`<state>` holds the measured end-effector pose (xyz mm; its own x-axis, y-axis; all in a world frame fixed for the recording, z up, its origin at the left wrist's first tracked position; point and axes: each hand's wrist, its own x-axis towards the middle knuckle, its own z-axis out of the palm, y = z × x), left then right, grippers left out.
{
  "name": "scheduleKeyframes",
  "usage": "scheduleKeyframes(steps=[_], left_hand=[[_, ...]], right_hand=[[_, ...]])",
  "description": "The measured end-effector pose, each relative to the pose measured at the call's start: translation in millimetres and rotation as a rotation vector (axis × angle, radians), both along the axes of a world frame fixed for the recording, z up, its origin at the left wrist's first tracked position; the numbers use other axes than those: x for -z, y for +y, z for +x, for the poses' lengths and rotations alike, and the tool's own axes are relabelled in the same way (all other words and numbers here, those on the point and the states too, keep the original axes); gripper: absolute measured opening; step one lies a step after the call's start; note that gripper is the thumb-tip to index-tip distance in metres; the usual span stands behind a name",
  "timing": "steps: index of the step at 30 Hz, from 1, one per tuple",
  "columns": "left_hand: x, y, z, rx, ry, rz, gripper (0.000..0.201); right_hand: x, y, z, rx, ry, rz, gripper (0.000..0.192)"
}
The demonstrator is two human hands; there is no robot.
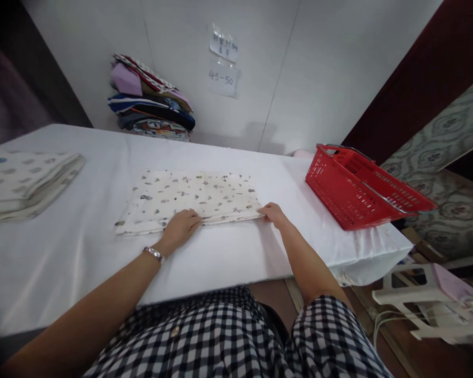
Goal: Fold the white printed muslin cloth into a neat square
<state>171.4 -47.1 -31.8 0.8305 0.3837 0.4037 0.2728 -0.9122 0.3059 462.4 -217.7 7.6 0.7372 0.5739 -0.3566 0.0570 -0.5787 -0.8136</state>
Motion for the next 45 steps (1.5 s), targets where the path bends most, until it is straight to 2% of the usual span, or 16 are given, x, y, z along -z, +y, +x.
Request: scheduleKeyframes(steps=[7,10,11,13,15,18,22,27,32,35,40,45], left_hand=[[-0.7,-2,-4,0.000,0.002,-0.034,0.026],[-3.4,-6,-7,-0.002,0.010,-0.047,0.023],[-4.3,-7,-8,-0.006,0.012,-0.049,0.023],[-5.8,-10,-10,-0.017,0.011,-0.049,0.024],[-6.7,-12,-11,-0.032,0.012,-0.045,0.024],[-7.6,-16,-12,-0.049,0.033,-0.042,0.022],[-10.9,-16,-24,-0.070,0.041,-0.041,0.026],[-13.5,5,-70,-0.159,0.008,-0.050,0.032],[-6.9,32,-133,-0.332,-0.009,-0.016,0.026],[-4.7,35,-155,-0.425,-0.023,0.010,0.027],[-4.7,28,-156,-0.527,-0.088,-0.031,0.028],[-0.6,28,-153,-0.623,-0.240,-0.221,0.032]], right_hand=[[8.1,-5,-3,-0.092,-0.243,-0.196,0.023],[8.1,-10,-2,-0.191,-0.578,-0.348,0.034],[8.7,-11,-4,-0.246,-0.724,-0.351,0.037],[11.5,-8,-12,-0.406,-0.976,-0.223,0.038],[16.4,-1,-29,-0.588,-1.107,-0.020,0.038],[26.9,14,-64,-0.803,-1.112,0.127,0.041],[41.8,25,-97,-0.936,-1.067,0.060,0.050],[48.2,23,-99,-0.938,-1.089,0.063,0.052],[49.1,20,-98,-0.916,-1.108,0.089,0.050],[48.5,21,-100,-0.908,-1.084,0.092,0.050],[33.9,35,-116,-0.929,-1.048,0.123,0.050],[28.5,58,-148,-1.048,-1.045,0.130,0.053]])
